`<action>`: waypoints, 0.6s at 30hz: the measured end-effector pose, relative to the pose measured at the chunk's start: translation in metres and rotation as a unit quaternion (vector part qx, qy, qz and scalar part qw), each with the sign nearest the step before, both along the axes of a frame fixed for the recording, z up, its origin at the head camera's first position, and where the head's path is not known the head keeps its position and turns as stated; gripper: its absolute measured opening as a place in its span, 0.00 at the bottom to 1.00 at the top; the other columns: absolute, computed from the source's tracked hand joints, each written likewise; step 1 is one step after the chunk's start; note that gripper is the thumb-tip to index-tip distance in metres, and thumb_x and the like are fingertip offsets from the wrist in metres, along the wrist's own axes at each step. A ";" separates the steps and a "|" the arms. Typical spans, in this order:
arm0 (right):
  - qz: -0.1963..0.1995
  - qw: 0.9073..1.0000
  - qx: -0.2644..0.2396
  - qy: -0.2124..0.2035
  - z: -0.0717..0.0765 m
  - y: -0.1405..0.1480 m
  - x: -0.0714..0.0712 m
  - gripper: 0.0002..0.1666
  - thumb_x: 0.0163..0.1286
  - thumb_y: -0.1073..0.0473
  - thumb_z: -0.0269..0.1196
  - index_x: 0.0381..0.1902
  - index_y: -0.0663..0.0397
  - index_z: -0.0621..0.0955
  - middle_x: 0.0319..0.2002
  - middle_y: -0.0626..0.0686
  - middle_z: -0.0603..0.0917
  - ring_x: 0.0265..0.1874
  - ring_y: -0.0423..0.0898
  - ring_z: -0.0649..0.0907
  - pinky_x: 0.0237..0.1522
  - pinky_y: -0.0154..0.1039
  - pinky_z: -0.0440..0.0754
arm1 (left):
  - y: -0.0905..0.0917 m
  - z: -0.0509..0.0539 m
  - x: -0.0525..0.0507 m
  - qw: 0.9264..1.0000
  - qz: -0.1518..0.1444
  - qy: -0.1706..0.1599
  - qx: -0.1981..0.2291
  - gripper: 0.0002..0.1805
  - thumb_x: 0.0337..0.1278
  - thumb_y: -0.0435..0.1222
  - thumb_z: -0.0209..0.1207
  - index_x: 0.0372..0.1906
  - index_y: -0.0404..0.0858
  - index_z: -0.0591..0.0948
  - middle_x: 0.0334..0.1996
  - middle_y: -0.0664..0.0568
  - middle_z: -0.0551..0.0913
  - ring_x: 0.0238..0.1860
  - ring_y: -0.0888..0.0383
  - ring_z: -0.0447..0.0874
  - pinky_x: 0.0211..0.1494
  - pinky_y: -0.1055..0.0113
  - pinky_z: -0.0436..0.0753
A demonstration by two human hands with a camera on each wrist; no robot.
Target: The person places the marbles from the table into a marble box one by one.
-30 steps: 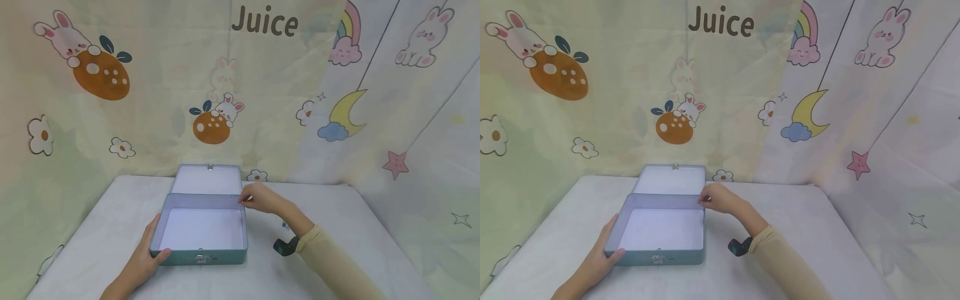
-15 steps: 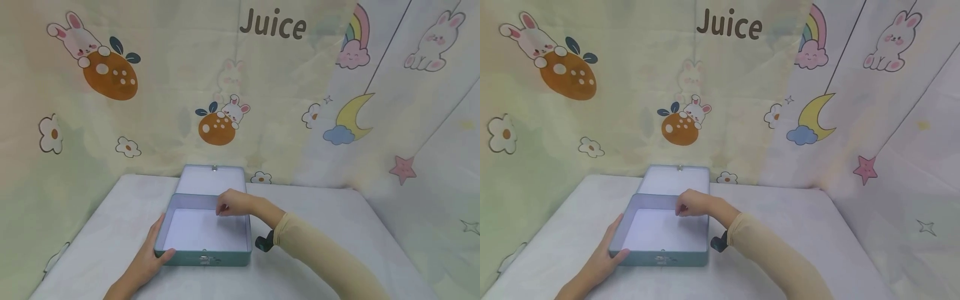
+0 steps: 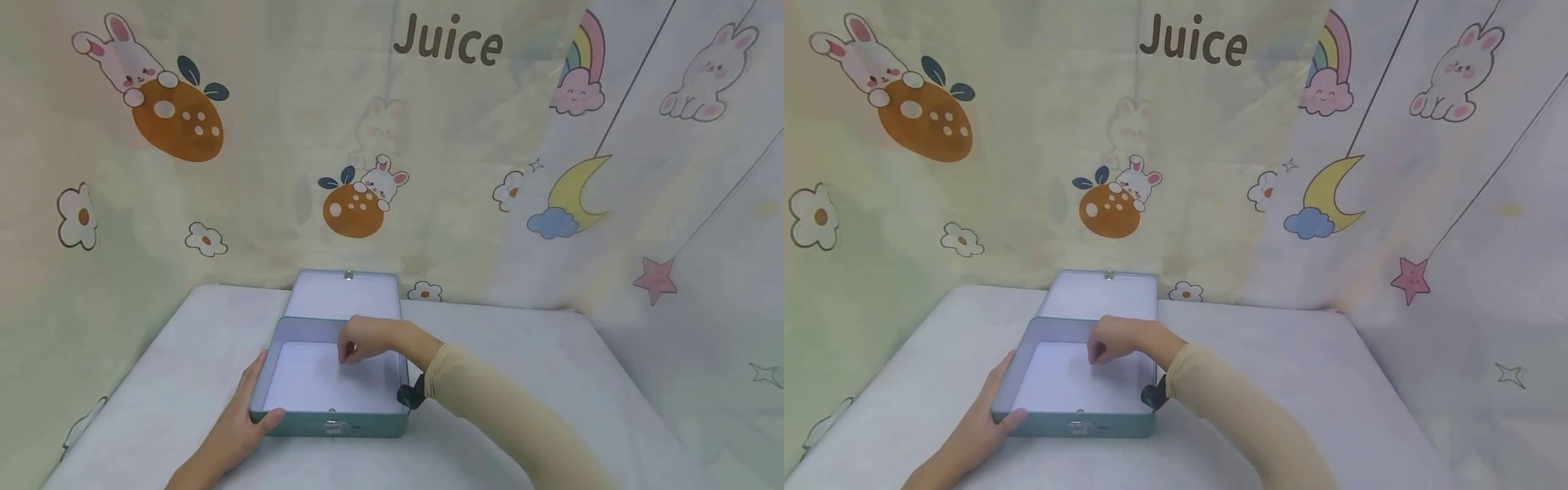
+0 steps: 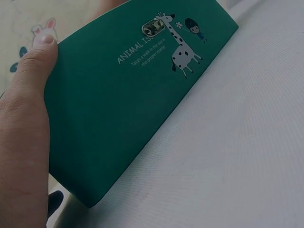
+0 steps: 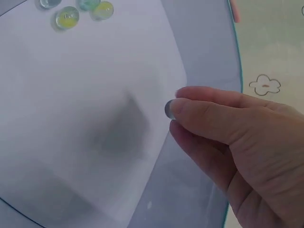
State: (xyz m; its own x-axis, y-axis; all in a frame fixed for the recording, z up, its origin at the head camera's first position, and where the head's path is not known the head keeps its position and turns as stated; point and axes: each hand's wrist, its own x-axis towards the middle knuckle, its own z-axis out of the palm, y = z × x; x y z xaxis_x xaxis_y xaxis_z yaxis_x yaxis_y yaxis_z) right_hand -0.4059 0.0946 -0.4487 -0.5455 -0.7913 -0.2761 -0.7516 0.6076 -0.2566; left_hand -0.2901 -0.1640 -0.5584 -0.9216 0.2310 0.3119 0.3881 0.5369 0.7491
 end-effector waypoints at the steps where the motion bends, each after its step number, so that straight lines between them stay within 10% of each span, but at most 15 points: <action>1: 0.002 1.000 0.003 -0.002 -0.001 -0.001 0.000 0.05 0.62 0.61 0.66 0.35 0.45 0.87 0.33 0.40 0.85 0.33 0.30 0.79 0.39 0.21 0.76 | -0.001 0.000 0.000 1.000 0.001 -0.001 0.000 0.53 0.51 0.45 0.62 0.76 0.49 0.41 0.73 0.41 0.50 0.68 0.33 0.55 0.56 0.28 0.62; 18: -0.052 0.995 0.077 -0.040 -0.018 -0.004 0.001 0.07 0.58 0.62 0.68 0.32 0.41 0.85 0.29 0.37 0.82 0.32 0.32 0.78 0.39 0.25 0.77 | -0.001 0.005 0.002 1.000 0.004 -0.014 0.002 0.54 0.50 0.44 0.63 0.76 0.55 0.40 0.73 0.41 0.49 0.69 0.32 0.52 0.58 0.28 0.60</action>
